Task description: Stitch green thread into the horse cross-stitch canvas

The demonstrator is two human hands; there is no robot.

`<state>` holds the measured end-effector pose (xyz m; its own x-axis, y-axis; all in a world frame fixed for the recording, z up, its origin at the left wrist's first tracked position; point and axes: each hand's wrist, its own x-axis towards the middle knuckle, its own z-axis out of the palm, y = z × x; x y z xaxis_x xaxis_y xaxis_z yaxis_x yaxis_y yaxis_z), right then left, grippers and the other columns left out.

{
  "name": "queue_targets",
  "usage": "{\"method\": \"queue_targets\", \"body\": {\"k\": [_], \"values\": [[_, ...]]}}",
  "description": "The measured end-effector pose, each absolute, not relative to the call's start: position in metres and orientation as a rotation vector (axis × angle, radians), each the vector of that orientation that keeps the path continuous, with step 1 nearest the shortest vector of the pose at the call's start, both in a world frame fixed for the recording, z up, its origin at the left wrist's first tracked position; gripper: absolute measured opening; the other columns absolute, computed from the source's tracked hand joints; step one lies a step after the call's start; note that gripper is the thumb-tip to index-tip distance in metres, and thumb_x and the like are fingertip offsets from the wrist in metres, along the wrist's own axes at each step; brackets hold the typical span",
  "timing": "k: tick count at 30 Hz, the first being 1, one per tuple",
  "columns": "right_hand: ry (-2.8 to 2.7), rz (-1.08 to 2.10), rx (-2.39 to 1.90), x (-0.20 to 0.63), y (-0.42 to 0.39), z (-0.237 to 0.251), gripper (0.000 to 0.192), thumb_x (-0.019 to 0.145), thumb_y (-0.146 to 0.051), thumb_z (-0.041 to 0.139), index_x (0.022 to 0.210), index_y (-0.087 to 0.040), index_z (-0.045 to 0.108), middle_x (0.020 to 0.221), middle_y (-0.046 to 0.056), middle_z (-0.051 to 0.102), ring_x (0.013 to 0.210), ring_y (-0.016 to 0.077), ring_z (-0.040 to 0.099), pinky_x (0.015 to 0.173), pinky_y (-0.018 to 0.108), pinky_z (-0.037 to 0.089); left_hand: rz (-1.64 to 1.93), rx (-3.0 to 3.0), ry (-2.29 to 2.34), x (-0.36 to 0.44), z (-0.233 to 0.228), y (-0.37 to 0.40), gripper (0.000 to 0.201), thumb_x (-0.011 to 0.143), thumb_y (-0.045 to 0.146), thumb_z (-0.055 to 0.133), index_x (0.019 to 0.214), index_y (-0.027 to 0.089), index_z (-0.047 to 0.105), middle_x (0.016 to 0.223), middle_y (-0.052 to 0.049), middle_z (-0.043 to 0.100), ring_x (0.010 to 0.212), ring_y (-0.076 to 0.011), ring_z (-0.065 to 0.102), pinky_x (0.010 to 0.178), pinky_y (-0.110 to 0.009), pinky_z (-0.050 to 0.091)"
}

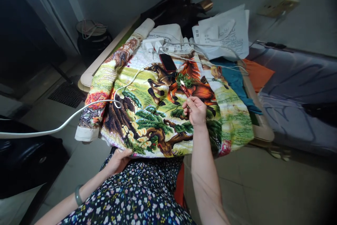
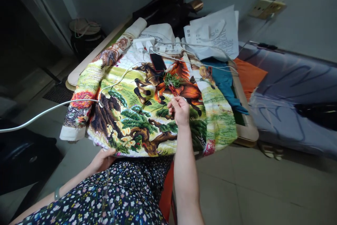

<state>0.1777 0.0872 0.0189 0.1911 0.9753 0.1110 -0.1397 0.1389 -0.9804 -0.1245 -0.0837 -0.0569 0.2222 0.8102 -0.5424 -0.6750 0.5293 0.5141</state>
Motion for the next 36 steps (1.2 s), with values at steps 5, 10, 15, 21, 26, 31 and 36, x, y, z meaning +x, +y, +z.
{"method": "queue_targets", "body": {"k": [5,10,15,21,26,31,36], "values": [[-1.019,1.052,-1.090,0.177,0.087,0.019,0.033,0.071,-0.044,0.078,0.078,-0.020,0.056,0.057,-0.004,0.062,0.038,0.0061,0.046,0.032,0.015,0.037,1.042,0.236,0.921,-0.128,-0.054,-0.090,0.043,0.059,0.018,0.082,0.101,0.015,0.073,0.094,-0.009,0.078,0.101,-0.0325,0.068,0.094,-0.045,0.050],[-1.027,1.048,-1.095,0.177,0.086,0.020,0.034,0.071,-0.045,0.077,0.078,-0.020,0.056,0.057,-0.005,0.061,0.037,0.0061,0.045,0.031,0.015,0.036,1.086,0.229,0.934,-0.127,-0.048,-0.093,0.048,0.055,0.017,0.084,0.102,0.018,0.073,0.091,-0.007,0.078,0.098,-0.0327,0.069,0.090,-0.044,0.052],[-1.038,1.043,-1.092,0.177,0.087,0.019,0.034,0.072,-0.045,0.077,0.078,-0.020,0.055,0.057,-0.005,0.061,0.038,0.0064,0.046,0.032,0.015,0.037,1.095,0.178,0.929,-0.127,-0.047,-0.091,0.050,0.053,0.015,0.085,0.102,0.016,0.074,0.089,-0.009,0.078,0.099,-0.0343,0.068,0.093,-0.046,0.051],[-1.027,1.042,-1.082,0.177,0.088,0.018,0.033,0.072,-0.044,0.077,0.078,-0.020,0.056,0.057,-0.005,0.061,0.037,0.0060,0.045,0.031,0.015,0.037,1.069,0.210,0.906,-0.126,-0.047,-0.092,0.046,0.055,0.018,0.083,0.100,0.018,0.074,0.092,-0.009,0.078,0.103,-0.0356,0.067,0.093,-0.048,0.050],[-1.018,1.045,-1.077,0.177,0.088,0.018,0.035,0.069,-0.045,0.078,0.077,-0.019,0.056,0.056,-0.004,0.062,0.036,0.0060,0.045,0.031,0.015,0.037,1.120,0.144,0.845,-0.129,-0.044,-0.088,0.046,0.062,0.022,0.080,0.107,0.021,0.072,0.102,-0.009,0.077,0.113,-0.0340,0.062,0.101,-0.047,0.045],[-1.014,1.052,-1.076,0.177,0.089,0.018,0.034,0.070,-0.044,0.078,0.076,-0.019,0.055,0.055,-0.004,0.062,0.036,0.0059,0.045,0.030,0.014,0.036,1.265,-0.051,0.868,-0.135,-0.042,-0.057,0.045,0.066,0.025,0.077,0.111,0.025,0.069,0.104,-0.005,0.077,0.114,-0.0293,0.063,0.105,-0.044,0.043],[-1.028,1.052,-1.079,0.177,0.088,0.018,0.032,0.071,-0.043,0.077,0.076,-0.019,0.056,0.057,-0.004,0.062,0.037,0.0059,0.045,0.031,0.014,0.037,1.281,-0.064,0.807,-0.112,-0.036,-0.020,0.041,0.066,0.019,0.077,0.106,0.021,0.070,0.099,-0.004,0.077,0.106,-0.0266,0.067,0.104,-0.043,0.045]]}}
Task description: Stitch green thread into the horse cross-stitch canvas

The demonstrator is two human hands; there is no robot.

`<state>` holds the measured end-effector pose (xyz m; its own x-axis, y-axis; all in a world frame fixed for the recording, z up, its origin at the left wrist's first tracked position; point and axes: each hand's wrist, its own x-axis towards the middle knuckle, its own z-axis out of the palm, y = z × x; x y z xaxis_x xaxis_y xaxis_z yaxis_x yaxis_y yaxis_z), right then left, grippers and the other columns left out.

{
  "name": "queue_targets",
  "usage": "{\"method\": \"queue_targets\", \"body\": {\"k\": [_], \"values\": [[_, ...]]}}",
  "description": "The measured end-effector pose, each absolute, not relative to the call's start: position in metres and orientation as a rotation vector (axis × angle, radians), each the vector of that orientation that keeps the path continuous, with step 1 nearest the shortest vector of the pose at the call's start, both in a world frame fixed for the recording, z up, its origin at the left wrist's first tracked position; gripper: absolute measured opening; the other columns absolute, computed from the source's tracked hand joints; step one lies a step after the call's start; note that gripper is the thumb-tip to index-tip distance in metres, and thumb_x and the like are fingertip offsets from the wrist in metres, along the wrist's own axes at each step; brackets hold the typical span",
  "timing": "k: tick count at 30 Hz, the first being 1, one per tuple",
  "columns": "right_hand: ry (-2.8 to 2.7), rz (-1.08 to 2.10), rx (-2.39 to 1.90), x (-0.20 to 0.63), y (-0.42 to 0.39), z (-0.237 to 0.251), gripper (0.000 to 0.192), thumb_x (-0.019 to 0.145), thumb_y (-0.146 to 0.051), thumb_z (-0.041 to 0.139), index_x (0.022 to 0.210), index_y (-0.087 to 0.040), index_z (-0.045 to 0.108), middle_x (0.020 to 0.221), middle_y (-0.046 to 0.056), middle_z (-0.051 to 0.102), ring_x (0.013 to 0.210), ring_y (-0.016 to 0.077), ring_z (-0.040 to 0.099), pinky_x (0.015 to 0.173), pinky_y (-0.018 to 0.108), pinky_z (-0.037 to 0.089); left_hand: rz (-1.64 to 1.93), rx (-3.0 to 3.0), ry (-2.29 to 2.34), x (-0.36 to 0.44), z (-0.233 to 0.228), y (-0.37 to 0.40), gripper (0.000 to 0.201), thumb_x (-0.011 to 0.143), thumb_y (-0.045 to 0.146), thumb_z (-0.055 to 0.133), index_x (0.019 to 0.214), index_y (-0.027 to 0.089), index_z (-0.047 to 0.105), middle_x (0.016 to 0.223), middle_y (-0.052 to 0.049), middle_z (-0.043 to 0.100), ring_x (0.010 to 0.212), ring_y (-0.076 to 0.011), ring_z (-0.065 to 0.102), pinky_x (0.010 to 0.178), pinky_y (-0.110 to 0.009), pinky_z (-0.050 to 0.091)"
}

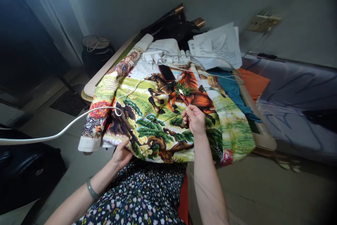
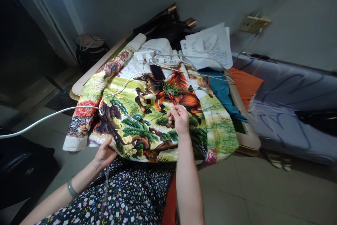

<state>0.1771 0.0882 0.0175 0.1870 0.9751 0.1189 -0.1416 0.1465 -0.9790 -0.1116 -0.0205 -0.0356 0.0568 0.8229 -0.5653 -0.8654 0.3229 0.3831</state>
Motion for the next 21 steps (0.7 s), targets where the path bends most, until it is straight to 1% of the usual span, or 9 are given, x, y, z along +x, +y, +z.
{"method": "queue_targets", "body": {"k": [3,5,12,15,16,19,21], "values": [[-1.041,1.050,-1.080,0.177,0.087,0.018,0.031,0.072,-0.043,0.076,0.076,-0.019,0.057,0.058,-0.004,0.061,0.039,0.0060,0.046,0.032,0.014,0.038,1.243,-0.041,0.882,-0.096,-0.035,-0.006,0.027,0.068,0.016,0.074,0.095,0.016,0.073,0.089,-0.006,0.078,0.098,-0.0259,0.070,0.101,-0.040,0.048],[-1.048,1.050,-1.083,0.177,0.087,0.018,0.031,0.073,-0.043,0.075,0.076,-0.019,0.057,0.058,-0.004,0.061,0.040,0.0059,0.046,0.033,0.014,0.038,1.227,-0.018,0.888,-0.091,-0.037,0.000,0.021,0.070,0.015,0.073,0.091,0.014,0.074,0.088,-0.008,0.078,0.097,-0.0261,0.070,0.099,-0.039,0.050],[-1.063,1.036,-1.109,0.178,0.087,0.018,0.031,0.075,-0.045,0.072,0.078,-0.020,0.056,0.059,-0.005,0.061,0.039,0.0058,0.045,0.033,0.015,0.037,1.226,-0.049,1.004,-0.099,-0.051,0.001,0.030,0.068,0.011,0.074,0.097,0.013,0.074,0.090,-0.008,0.078,0.094,-0.0255,0.071,0.092,-0.037,0.054],[-1.079,1.025,-1.127,0.177,0.087,0.019,0.031,0.075,-0.046,0.072,0.077,-0.019,0.055,0.059,-0.004,0.061,0.038,0.0060,0.045,0.032,0.015,0.037,1.256,-0.058,1.146,-0.104,-0.060,-0.005,0.025,0.068,0.009,0.074,0.092,0.015,0.074,0.088,-0.006,0.078,0.091,-0.0225,0.071,0.091,-0.033,0.054],[-1.086,1.019,-1.135,0.177,0.087,0.019,0.032,0.074,-0.046,0.071,0.077,-0.019,0.055,0.058,-0.004,0.061,0.038,0.0062,0.045,0.032,0.015,0.037,1.247,-0.036,1.174,-0.107,-0.063,-0.009,0.022,0.069,0.009,0.073,0.090,0.015,0.074,0.090,-0.006,0.078,0.092,-0.0224,0.071,0.090,-0.033,0.055],[-1.114,0.982,-1.167,0.175,0.088,0.017,0.032,0.074,-0.047,0.070,0.078,-0.019,0.055,0.058,-0.004,0.060,0.039,0.0069,0.045,0.033,0.016,0.038,1.191,0.079,1.278,-0.117,-0.069,-0.028,0.020,0.072,0.013,0.072,0.091,0.017,0.072,0.099,-0.007,0.077,0.095,-0.0218,0.070,0.085,-0.031,0.055],[-1.135,0.937,-1.199,0.175,0.089,0.015,0.032,0.075,-0.048,0.068,0.078,-0.019,0.055,0.058,-0.003,0.061,0.039,0.0077,0.046,0.033,0.017,0.039,1.102,0.119,1.293,-0.126,-0.067,-0.043,0.025,0.069,0.019,0.077,0.094,0.017,0.072,0.097,-0.010,0.077,0.088,-0.0240,0.071,0.078,-0.034,0.057]]}}
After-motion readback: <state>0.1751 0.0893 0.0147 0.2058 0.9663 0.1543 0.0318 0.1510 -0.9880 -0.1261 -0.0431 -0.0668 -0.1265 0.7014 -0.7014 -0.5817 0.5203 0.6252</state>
